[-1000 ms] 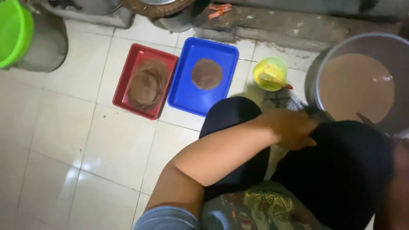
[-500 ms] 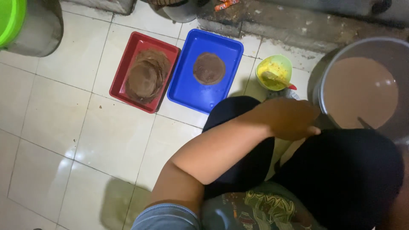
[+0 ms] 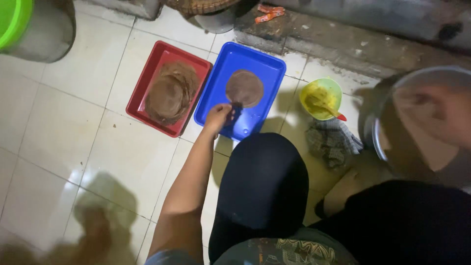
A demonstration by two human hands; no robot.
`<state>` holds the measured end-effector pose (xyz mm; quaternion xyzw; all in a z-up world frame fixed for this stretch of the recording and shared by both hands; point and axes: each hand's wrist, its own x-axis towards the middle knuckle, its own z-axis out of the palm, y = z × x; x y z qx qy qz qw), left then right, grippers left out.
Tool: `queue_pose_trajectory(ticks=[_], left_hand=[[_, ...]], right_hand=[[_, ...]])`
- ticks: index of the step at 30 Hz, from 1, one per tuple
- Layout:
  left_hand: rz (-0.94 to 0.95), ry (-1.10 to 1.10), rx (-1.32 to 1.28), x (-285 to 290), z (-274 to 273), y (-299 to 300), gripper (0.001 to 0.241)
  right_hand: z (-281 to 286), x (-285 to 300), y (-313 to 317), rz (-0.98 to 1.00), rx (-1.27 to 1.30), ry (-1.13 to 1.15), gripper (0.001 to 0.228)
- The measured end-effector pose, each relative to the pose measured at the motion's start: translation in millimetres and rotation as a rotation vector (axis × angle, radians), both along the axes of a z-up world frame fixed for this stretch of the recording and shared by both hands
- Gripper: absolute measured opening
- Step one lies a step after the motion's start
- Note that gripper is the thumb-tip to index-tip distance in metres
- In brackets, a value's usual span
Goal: Preparing and cooking chocolate-flavored crepes using a ladle and small pan on a gas stove.
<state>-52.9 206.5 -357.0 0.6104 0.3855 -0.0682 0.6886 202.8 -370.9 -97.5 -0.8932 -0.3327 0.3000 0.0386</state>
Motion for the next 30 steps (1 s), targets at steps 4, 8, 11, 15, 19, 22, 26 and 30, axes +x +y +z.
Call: queue_pose_trajectory(ticks=[4, 8, 11, 15, 19, 22, 26, 30], left_hand=[[-0.014, 0.152, 0.246, -12.6, -107.0, 24.6, 0.030], [-0.079, 0.239, 0.485, -2.8, -143.4, 34.6, 0.039], [-0.034, 0.242, 0.553, 14.7, -149.1, 30.6, 0.044], [0.103, 0.199, 0.595, 40.9, -154.7, 28.3, 0.052], [0.111, 0.242, 0.596, 63.8, -144.8, 24.8, 0.049], [0.015, 0.371, 0.624, 69.5, -133.8, 23.2, 0.043], [-0.074, 0.315, 0.625, 66.8, -145.9, 24.3, 0.038], [0.065, 0.192, 0.577, 65.2, -164.7, 19.1, 0.031]], right_hand=[[-57.7, -14.6, 168.9, 0.107, 0.000, 0.085, 0.043], [-152.7, -31.1, 278.6, -0.022, 0.210, 0.283, 0.036], [-262.1, -38.6, 324.3, -0.144, 0.386, 0.397, 0.034], [-387.0, -64.7, 362.2, -0.433, 0.744, 0.325, 0.032], [-405.9, -81.8, 398.7, -0.706, 0.552, 0.339, 0.028], [-404.8, -95.1, 414.6, -0.742, 0.378, 0.258, 0.029], [-402.7, -97.9, 428.3, -0.864, 0.358, 0.140, 0.041], [-367.3, -90.3, 439.7, -0.851, 0.185, 0.233, 0.051]])
